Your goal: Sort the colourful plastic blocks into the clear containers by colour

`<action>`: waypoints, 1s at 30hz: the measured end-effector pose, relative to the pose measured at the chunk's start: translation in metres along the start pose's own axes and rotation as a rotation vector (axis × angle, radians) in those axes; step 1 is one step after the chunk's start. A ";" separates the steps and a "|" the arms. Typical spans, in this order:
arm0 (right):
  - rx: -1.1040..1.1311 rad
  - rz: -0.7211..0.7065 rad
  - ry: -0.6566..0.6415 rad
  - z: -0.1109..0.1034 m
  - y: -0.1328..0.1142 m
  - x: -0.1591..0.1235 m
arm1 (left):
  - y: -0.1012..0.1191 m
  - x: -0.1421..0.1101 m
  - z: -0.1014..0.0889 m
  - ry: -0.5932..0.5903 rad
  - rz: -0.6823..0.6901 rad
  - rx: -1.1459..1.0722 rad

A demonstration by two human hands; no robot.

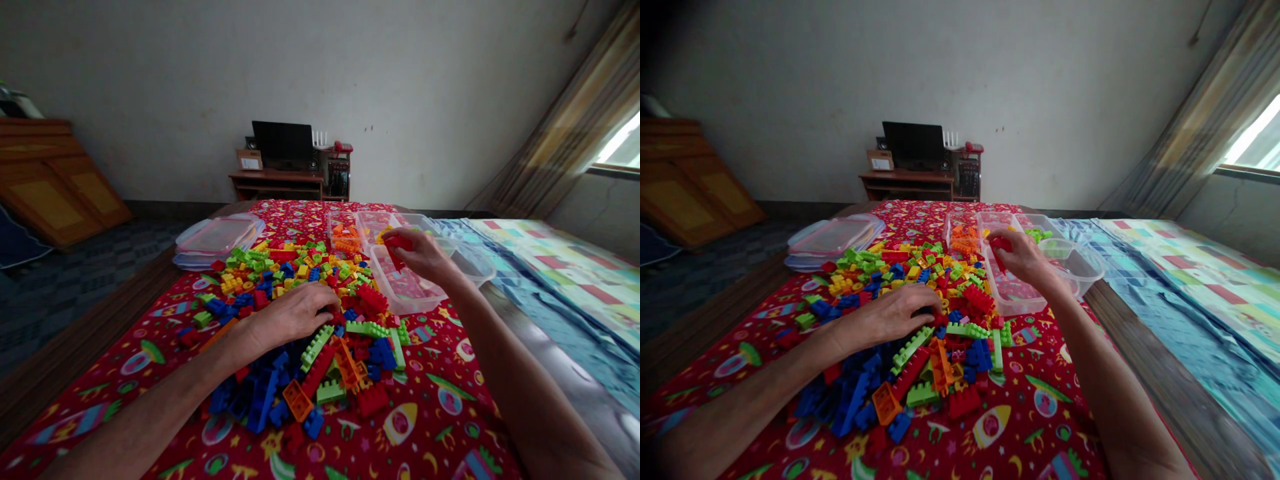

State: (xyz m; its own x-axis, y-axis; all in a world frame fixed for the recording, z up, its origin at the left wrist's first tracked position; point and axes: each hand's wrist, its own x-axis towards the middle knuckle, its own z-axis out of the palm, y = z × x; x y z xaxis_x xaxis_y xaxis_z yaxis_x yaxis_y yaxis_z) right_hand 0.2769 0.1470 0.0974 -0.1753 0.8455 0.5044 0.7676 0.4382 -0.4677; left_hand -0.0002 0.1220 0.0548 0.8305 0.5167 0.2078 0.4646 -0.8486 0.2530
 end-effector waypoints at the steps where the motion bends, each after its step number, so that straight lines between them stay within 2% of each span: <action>1: -0.040 0.027 -0.006 -0.002 0.003 0.000 | -0.001 0.000 -0.003 0.004 -0.010 0.025; 7: -0.213 0.139 -0.098 -0.003 0.015 0.000 | -0.010 -0.001 -0.012 0.040 -0.093 0.109; 10: -0.285 0.125 -0.176 -0.001 0.020 -0.001 | -0.020 -0.004 -0.016 0.068 -0.158 0.108; 12: -0.289 0.089 -0.173 0.000 0.018 -0.002 | -0.025 -0.005 -0.019 0.080 -0.230 0.116; 14: -0.241 0.051 -0.134 0.000 0.007 -0.003 | -0.028 -0.006 -0.021 0.089 -0.274 0.128; 16: -0.192 0.008 -0.155 0.003 -0.010 -0.007 | -0.028 -0.005 -0.022 0.095 -0.268 0.123; 18: -0.216 -0.058 -0.258 0.008 -0.032 -0.015 | -0.022 -0.004 -0.021 0.083 -0.219 0.094; 21: -0.383 -0.143 -0.419 0.021 -0.060 -0.032 | -0.010 -0.001 -0.016 0.014 -0.126 0.031; 24: -0.535 -0.174 -0.496 0.037 -0.071 -0.044 | 0.000 0.000 -0.011 -0.064 -0.058 0.005; 27: -0.520 -0.213 -0.465 0.050 -0.065 -0.045 | 0.000 0.000 -0.007 -0.067 -0.073 0.017; 30: -0.317 -0.256 -0.258 0.058 -0.057 -0.040 | -0.003 0.003 -0.006 0.086 -0.200 0.013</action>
State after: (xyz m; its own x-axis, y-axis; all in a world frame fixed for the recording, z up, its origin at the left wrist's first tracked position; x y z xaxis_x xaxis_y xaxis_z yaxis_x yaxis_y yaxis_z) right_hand 0.2047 0.1056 0.0614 -0.4997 0.7882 0.3592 0.8228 0.5616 -0.0877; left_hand -0.0012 0.1266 0.0602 0.6921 0.6826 0.2347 0.6222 -0.7290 0.2853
